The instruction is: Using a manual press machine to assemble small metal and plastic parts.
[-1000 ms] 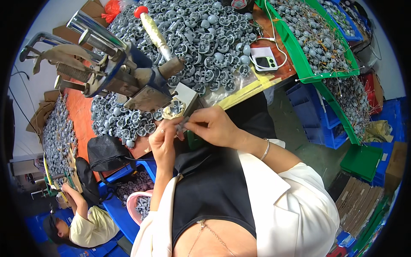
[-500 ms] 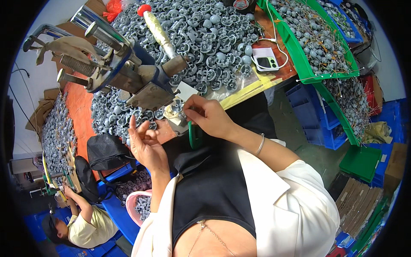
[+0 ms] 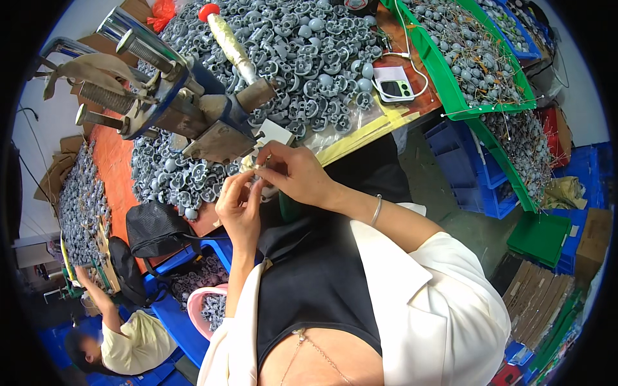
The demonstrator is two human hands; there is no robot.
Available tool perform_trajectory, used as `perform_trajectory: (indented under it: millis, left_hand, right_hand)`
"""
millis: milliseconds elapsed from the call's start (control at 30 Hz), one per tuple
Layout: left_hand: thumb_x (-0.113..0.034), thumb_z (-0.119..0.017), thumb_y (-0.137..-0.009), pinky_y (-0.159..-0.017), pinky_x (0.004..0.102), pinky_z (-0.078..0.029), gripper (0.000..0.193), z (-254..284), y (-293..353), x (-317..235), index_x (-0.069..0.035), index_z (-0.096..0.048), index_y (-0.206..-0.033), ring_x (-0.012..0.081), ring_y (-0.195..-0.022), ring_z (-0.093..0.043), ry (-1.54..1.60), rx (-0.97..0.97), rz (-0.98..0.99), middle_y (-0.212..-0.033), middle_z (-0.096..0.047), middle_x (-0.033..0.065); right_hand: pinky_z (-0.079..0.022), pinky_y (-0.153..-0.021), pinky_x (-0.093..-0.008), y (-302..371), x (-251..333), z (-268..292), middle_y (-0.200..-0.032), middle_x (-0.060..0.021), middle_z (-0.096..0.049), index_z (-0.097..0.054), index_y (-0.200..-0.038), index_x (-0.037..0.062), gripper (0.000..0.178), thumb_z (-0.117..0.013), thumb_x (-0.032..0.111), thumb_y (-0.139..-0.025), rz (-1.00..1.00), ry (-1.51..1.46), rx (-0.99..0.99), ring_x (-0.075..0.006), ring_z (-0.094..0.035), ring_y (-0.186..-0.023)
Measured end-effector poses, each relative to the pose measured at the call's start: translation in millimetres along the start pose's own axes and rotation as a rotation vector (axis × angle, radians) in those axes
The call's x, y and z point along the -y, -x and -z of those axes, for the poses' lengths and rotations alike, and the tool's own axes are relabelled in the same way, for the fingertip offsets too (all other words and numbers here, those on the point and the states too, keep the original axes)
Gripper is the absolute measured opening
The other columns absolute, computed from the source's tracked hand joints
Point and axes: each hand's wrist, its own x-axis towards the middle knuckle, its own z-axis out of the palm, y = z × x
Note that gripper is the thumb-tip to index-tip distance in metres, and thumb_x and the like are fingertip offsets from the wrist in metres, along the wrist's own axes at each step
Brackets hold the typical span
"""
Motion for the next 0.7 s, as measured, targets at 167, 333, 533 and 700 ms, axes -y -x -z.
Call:
perform_trajectory:
  millis: [167,333,533,700]
  left_hand:
    - [0.0,-0.071,-0.077,-0.051,0.0211,-0.038,0.022,-7,-11,17,0.0,-0.066,-0.099,0.0069,-0.058,-0.048,0.07,-0.073,0.096,-0.074,-0.054,0.0031]
    - [0.001,-0.073,-0.074,-0.051,0.0228,-0.036,0.021,-8,-20,24,-0.005,-0.07,-0.095,0.0081,-0.057,-0.043,-0.007,-0.052,0.037,-0.07,-0.047,0.001]
    - [0.001,-0.074,-0.07,-0.051,0.0268,-0.035,0.023,2,-24,22,-0.01,-0.072,-0.091,0.013,-0.059,-0.043,-0.119,0.044,-0.025,-0.068,-0.045,0.0027]
    - [0.0,-0.074,-0.071,-0.054,0.0284,-0.037,0.021,-8,-18,12,-0.008,-0.072,-0.09,0.0153,-0.06,-0.046,-0.137,-0.044,0.01,-0.07,-0.05,0.0045]
  right_hand:
    - [-0.044,-0.051,-0.0273,-5,-4,-9,-0.057,-0.0043,-0.06,-0.055,-0.096,0.0042,0.018,-0.066,0.013,-0.084,0.053,0.207,-0.178,-0.0141,-0.061,-0.054]
    - [-0.046,-0.051,-0.0367,-3,-14,-11,-0.06,-0.0081,-0.062,-0.053,-0.089,0.0072,0.017,-0.065,0.016,-0.082,0.141,0.498,-0.152,-0.0267,-0.062,-0.056]
    - [-0.045,-0.05,-0.0305,-32,12,42,-0.057,-0.0075,-0.057,-0.058,-0.086,0.0054,0.012,-0.065,0.015,-0.083,0.228,0.575,-0.337,-0.0165,-0.057,-0.05]
    - [-0.053,-0.08,-0.0278,-123,47,91,-0.1,-0.0131,-0.065,-0.055,-0.12,-0.0033,0.034,-0.056,0.018,-0.093,0.092,-0.232,-0.106,-0.016,-0.065,-0.088]
